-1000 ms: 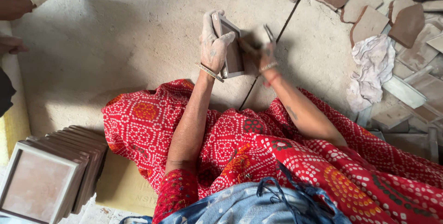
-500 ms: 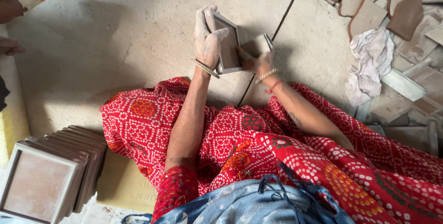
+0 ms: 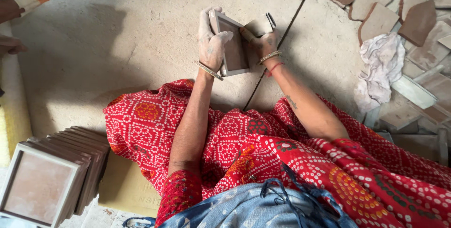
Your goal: The person sits on the floor and sands the edges and surfaces of small square wooden frames using a sanding block. They handle each frame one at a time, turning it to sand different sides, then place it aside and pick up another.
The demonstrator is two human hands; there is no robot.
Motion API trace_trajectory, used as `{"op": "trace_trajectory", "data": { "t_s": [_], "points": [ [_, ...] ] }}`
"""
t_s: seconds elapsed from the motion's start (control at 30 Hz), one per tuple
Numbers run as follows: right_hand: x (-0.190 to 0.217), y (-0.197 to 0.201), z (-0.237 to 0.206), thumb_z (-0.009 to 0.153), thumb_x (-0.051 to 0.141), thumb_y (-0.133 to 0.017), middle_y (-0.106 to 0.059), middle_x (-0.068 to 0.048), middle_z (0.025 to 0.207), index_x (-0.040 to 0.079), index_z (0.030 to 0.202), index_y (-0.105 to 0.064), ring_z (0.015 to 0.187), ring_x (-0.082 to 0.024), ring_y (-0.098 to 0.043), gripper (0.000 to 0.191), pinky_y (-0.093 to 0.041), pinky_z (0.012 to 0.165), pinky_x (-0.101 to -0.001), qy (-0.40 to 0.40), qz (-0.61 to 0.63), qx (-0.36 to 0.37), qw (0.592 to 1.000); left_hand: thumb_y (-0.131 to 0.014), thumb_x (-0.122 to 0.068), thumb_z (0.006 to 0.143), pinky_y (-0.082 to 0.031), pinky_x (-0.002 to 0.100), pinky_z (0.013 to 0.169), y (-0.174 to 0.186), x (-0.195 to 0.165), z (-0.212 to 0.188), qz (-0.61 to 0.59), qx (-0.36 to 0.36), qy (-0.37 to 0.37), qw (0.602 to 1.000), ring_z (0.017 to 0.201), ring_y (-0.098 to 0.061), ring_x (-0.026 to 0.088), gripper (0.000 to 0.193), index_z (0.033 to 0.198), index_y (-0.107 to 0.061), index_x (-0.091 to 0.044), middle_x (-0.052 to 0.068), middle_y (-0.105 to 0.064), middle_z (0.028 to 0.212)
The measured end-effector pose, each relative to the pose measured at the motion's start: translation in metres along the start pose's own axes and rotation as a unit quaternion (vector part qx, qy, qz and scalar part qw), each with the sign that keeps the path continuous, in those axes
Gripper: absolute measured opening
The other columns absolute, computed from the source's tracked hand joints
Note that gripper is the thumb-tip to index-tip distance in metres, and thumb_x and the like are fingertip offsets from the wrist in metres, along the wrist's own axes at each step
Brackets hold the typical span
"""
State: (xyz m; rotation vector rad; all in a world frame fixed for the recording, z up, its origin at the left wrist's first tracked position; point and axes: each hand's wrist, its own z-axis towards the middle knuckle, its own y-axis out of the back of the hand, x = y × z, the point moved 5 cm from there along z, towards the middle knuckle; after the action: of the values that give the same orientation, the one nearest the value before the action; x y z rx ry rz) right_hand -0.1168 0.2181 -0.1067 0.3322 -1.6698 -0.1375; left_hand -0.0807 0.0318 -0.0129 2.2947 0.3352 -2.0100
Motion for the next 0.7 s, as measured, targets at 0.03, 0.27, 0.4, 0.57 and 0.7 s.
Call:
{"op": "trace_trajectory", "data": {
  "t_s": [0.03, 0.27, 0.4, 0.57, 0.7],
  "points": [
    [-0.002, 0.002, -0.004, 0.102, 0.03, -0.083, -0.081, -0.016, 0.095, -0.001, 0.113, -0.077, 0.075, -0.024, -0.074, 0.034, -0.06, 0.069, -0.042, -0.016, -0.015, 0.002, 1.0, -0.062, -0.005, 0.072, -0.058, 0.035, 0.081, 0.0, 0.002, 0.0, -0.011, 0.003, 0.016, 1.0, 0.095, -0.063, 0.022, 0.061, 0.132, -0.052, -0.007, 0.013, -0.062, 0.116],
    [0.001, 0.007, -0.066, 0.088, 0.033, -0.076, -0.076, -0.018, 0.092, -0.002, 0.11, -0.066, 0.067, -0.026, -0.076, 0.042, -0.062, 0.062, -0.0356, -0.109, -0.062, 0.002, 0.992, -0.065, -0.005, 0.073, -0.055, 0.035, 0.087, -0.001, 0.002, 0.001, 0.028, 0.001, -0.033, 0.999, 0.1, -0.059, 0.023, 0.058, 0.129, -0.055, -0.004, 0.013, -0.059, 0.116],
    [0.01, 0.0, -0.034, 0.091, 0.028, -0.078, -0.078, -0.019, 0.096, -0.002, 0.107, -0.071, 0.071, -0.024, -0.075, 0.034, -0.062, 0.067, -0.0327, -0.101, -0.096, -0.016, 0.99, -0.064, -0.005, 0.073, -0.055, 0.036, 0.09, -0.004, 0.002, 0.002, 0.026, 0.004, -0.042, 0.999, 0.102, -0.06, 0.023, 0.059, 0.13, -0.055, -0.005, 0.013, -0.06, 0.117],
    [0.008, -0.006, 0.009, 0.094, 0.01, -0.068, -0.076, -0.019, 0.1, 0.006, 0.12, -0.072, 0.068, -0.021, -0.073, 0.026, -0.06, 0.063, -0.0285, -0.011, -0.239, -0.006, 0.971, -0.063, -0.005, 0.071, -0.055, 0.036, 0.086, 0.001, -0.001, 0.004, 0.01, 0.014, -0.033, 0.999, 0.099, -0.059, 0.022, 0.059, 0.13, -0.054, -0.006, 0.012, -0.06, 0.118],
    [-0.006, -0.005, -0.034, 0.096, 0.006, -0.066, -0.076, -0.018, 0.098, 0.011, 0.124, -0.072, 0.065, -0.018, -0.073, 0.03, -0.06, 0.059, -0.0258, 0.06, -0.343, 0.014, 0.937, -0.064, -0.004, 0.071, -0.053, 0.035, 0.087, 0.004, 0.0, 0.004, 0.013, 0.006, -0.028, 1.0, 0.1, -0.059, 0.022, 0.06, 0.13, -0.055, -0.005, 0.012, -0.059, 0.116]
  ]
}}
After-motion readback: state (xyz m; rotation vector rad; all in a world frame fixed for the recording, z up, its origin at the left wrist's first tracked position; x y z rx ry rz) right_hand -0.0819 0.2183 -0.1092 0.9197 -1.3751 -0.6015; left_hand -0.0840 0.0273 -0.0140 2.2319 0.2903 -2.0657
